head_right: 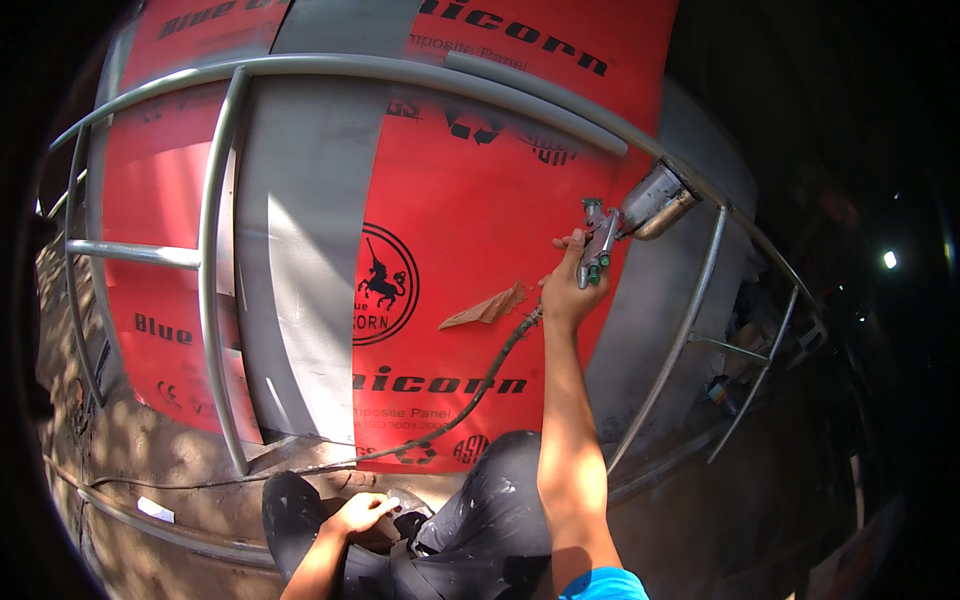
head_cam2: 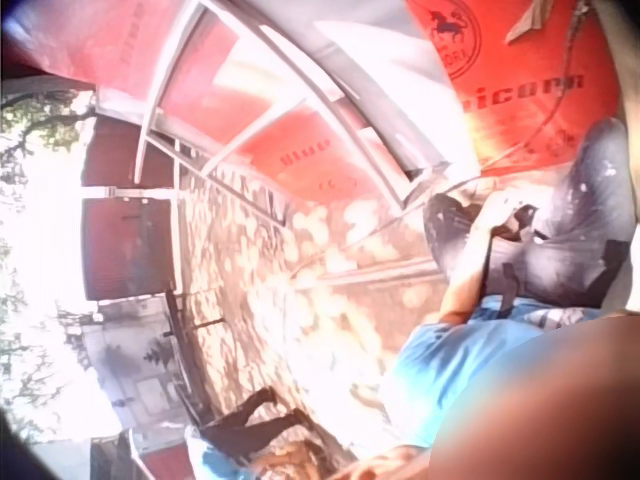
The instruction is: The person uses a spray gun to apply paint to a metal frame structure. They move the spray gun along the frame's bars and joints, covering multiple sections while adjusting their stance and occasionally repositioning the hose.
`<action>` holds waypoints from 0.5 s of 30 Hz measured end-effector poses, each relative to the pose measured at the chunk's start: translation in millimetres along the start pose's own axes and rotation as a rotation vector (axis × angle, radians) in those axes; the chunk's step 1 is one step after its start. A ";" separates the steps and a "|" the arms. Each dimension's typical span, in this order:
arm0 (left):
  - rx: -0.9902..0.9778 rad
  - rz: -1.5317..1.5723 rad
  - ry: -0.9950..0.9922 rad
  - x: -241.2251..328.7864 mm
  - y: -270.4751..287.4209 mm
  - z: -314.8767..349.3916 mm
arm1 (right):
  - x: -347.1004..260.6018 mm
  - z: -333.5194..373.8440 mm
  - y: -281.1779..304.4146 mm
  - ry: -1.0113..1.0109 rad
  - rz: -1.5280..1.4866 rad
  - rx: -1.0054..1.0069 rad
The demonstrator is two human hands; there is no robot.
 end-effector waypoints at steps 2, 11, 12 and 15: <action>0.025 0.002 -0.015 1.0 3.1 2.7 | -0.4 -0.2 -5.2 0.032 -0.032 -0.004; 0.129 0.042 -0.003 -15.0 7.4 24.7 | 10.2 36.4 -65.2 -0.256 -0.152 -0.182; 0.141 0.042 -0.002 -17.5 7.6 26.4 | 8.1 43.4 -75.5 -0.261 -0.167 -0.229; 0.183 0.072 0.008 -25.1 10.6 32.0 | 2.4 64.9 -104.5 -0.267 -0.172 -0.311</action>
Point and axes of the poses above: each hand's wrist, its own z-axis away from the middle knuckle, its own y-axis out of the back of the hand, x = y × z, the point moved 7 cm from there along -z, towards the middle knuckle, and after that the axes turned 15 degrees about -z, right-handed, at the moved point
